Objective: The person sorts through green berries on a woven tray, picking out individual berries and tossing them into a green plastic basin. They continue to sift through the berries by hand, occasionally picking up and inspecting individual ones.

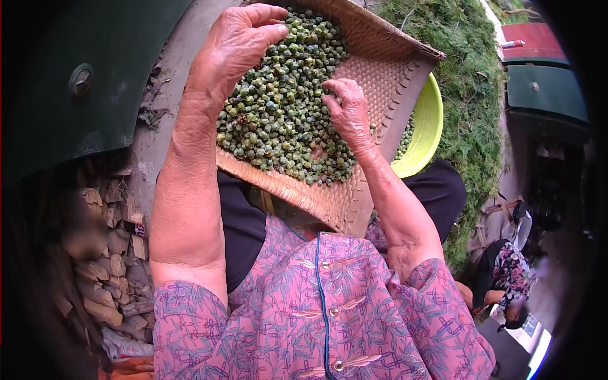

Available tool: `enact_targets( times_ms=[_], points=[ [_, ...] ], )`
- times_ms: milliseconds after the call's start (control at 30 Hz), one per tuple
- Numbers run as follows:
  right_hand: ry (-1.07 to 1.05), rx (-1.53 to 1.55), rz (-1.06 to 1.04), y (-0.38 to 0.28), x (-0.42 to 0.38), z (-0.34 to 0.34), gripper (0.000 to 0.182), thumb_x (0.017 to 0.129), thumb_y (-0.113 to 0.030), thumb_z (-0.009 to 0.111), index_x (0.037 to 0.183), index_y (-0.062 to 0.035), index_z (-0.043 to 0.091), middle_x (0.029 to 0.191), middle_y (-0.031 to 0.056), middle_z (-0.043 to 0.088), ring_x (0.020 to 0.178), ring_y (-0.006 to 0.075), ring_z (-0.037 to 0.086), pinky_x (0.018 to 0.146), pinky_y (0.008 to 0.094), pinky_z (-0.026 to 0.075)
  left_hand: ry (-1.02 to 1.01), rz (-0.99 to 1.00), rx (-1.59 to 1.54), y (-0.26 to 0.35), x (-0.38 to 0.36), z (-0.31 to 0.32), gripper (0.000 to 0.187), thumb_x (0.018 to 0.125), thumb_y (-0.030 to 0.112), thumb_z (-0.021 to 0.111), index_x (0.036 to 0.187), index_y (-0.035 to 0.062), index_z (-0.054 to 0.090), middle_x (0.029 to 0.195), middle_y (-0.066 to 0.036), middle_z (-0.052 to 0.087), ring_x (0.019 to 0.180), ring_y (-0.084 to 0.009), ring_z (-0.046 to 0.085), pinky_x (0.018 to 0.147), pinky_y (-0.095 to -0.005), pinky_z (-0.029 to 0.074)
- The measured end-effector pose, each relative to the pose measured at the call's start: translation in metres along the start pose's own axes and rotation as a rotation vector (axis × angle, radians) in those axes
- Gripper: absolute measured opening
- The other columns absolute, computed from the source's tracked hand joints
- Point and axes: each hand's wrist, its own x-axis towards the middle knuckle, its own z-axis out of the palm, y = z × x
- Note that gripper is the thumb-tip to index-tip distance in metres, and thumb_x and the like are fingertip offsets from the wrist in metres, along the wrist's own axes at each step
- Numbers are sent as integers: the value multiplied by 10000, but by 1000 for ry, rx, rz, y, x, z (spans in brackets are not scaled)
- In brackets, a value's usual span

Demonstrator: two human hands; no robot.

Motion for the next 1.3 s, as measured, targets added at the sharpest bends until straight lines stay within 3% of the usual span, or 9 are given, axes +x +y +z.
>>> enact_targets(
  times_ms=[133,367,467,600,667,767,867,1067,1300],
  points=[
    [-239,145,13,-22,-35,-10,221,688,-36,660,904,-81,642,861,83,543,869,283,533,757,373,442,-32,42,65,1,0,1,346,833,173,659,1148,36,621,1008,-65,658,927,-120,595,849,-260,460],
    [-257,-87,-224,-27,-51,7,171,689,-28,649,837,-112,628,793,62,509,800,265,536,682,388,426,-19,52,107,-5,-6,11,376,808,187,641,1145,21,614,1018,-108,669,913,-172,631,805,-292,502],
    [-226,27,-103,-27,-52,5,143,699,-51,672,834,-96,656,766,62,555,779,241,567,677,362,451,-16,22,130,-9,-14,19,389,807,178,630,1161,20,603,1031,-119,665,911,-181,632,808,-297,502],
    [-92,462,314,-26,-57,-17,114,720,-57,679,828,-21,689,756,79,652,712,160,621,666,278,487,-77,-100,128,-19,-28,37,367,826,136,624,1159,-15,594,1040,-109,652,951,-158,605,842,-284,476],
    [-81,766,627,-27,-61,-31,82,781,-66,657,846,-23,683,737,1,628,660,86,572,615,239,471,-137,-113,192,-18,-38,51,359,819,128,617,1147,-14,599,1027,-121,656,939,-165,612,833,-285,481],
    [-74,998,808,-26,-66,-51,98,821,-94,660,908,-49,665,770,-14,627,679,67,567,598,201,453,-163,-15,244,-13,-57,73,352,759,144,603,1067,-24,625,946,-201,668,882,-253,663,809,-317,507],
    [-32,1008,748,-36,-71,-58,64,841,-104,639,876,-51,647,733,-30,598,635,53,534,549,200,431,-165,27,216,-15,-81,92,360,782,147,617,1099,-24,606,945,-190,670,858,-245,660,771,-320,506],
    [-107,824,433,-70,-91,-71,121,844,-102,621,893,5,648,764,-7,613,703,62,550,626,220,462,-244,-263,-114,2,-148,112,278,859,174,640,1072,-5,643,860,-14,644,722,-76,575,651,-221,479],
    [-102,846,460,-80,-109,-73,110,852,-105,597,871,-6,642,740,1,603,682,63,539,604,230,452,-116,-374,-238,-1,-170,120,217,818,153,686,979,8,678,780,-15,654,648,-77,582,595,-209,484]
  ],
)
